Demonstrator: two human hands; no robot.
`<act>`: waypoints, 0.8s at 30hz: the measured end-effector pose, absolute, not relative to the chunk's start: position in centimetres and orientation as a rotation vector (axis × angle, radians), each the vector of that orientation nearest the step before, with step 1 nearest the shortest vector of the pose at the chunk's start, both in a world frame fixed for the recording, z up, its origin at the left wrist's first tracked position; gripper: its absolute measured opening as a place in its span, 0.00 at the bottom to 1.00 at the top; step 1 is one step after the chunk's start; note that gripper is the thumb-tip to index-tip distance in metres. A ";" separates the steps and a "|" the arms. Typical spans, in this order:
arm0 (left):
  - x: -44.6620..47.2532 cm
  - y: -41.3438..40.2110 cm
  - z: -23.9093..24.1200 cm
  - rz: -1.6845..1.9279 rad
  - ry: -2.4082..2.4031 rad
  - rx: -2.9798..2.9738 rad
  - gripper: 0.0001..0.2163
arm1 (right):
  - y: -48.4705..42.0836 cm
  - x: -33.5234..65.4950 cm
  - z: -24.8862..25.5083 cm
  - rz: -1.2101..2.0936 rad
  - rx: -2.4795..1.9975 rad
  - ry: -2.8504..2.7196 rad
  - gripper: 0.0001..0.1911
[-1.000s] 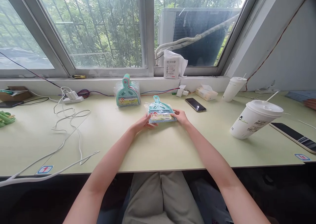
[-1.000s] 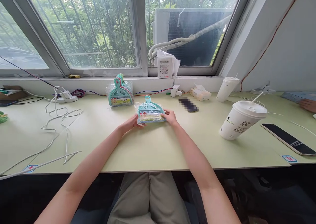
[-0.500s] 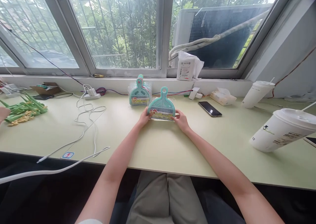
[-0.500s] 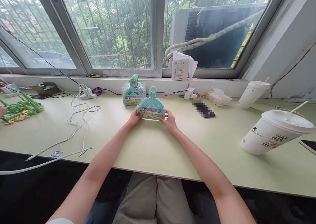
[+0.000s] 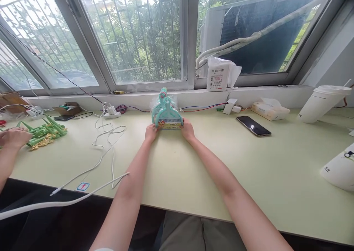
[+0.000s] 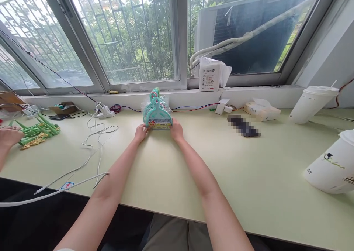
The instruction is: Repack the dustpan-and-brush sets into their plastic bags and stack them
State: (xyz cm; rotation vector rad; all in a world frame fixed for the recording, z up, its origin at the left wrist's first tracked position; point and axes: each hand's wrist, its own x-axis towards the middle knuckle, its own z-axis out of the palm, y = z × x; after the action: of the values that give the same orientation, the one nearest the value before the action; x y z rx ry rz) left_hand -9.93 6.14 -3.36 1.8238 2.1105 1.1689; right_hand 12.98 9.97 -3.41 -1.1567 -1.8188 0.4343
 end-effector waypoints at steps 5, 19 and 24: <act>-12.2 8.7 -4.0 1.223 2.273 1.748 0.07 | 12.0 9.9 -3.4 0.247 -1.237 -1.866 0.20; -13.5 12.6 -4.5 1.480 2.075 1.467 0.29 | 12.7 9.2 -3.3 0.478 -1.176 -1.699 0.22; -12.0 10.0 -4.6 1.658 2.238 1.499 0.35 | 7.1 13.7 -3.1 0.420 -1.046 -1.874 0.09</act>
State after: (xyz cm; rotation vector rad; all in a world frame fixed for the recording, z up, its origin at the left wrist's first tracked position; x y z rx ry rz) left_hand -12.03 9.98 -4.62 1.4992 2.2376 1.6579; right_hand 13.70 7.08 -3.14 -1.0455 -1.8740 0.4204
